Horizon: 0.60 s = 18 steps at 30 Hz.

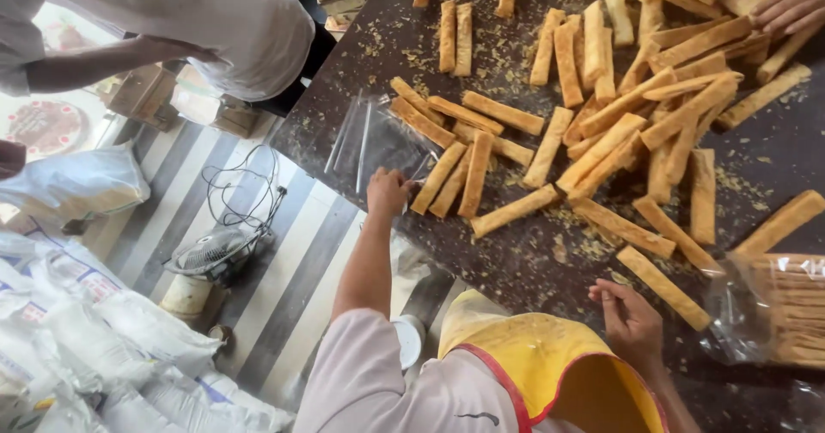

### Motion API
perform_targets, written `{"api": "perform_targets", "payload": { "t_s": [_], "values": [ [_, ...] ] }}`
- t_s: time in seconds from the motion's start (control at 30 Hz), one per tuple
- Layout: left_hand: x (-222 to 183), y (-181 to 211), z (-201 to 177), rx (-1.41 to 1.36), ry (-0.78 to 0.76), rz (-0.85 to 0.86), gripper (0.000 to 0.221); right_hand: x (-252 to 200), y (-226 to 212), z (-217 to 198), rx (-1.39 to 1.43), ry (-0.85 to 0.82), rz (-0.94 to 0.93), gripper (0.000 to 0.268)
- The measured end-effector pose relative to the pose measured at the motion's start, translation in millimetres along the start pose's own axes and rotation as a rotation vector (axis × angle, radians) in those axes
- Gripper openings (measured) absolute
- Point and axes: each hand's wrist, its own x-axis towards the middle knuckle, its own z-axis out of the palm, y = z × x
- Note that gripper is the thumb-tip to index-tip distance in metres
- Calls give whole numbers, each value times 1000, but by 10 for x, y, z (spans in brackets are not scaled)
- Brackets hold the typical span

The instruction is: The person gathers fried pastry sticks from a pile on the table, aligns them into a neat bundle by hand, and slides the bundle into a clear plastic bag, repeating with more sticks. A coworker across the table also bags sticks while the person works through the pile.

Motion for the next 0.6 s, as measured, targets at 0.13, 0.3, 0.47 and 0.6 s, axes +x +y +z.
{"api": "perform_targets", "payload": {
  "t_s": [0.13, 0.3, 0.47, 0.6],
  "values": [
    [198, -380, 354, -93, 47, 112, 23, 50, -52, 564, 81, 38, 27, 20],
    [-162, 313, -265, -467, 52, 108, 13, 137, -381, 1039, 279, 3, 192, 26],
    [-892, 1085, -155, -525, -383, 421, 11, 459, -641, 1281, 468, -13, 281, 32],
    [-1253, 1334, -89, -556, -239, 912, 20, 481, -481, 1291, 361, 170, 256, 25]
  ]
}}
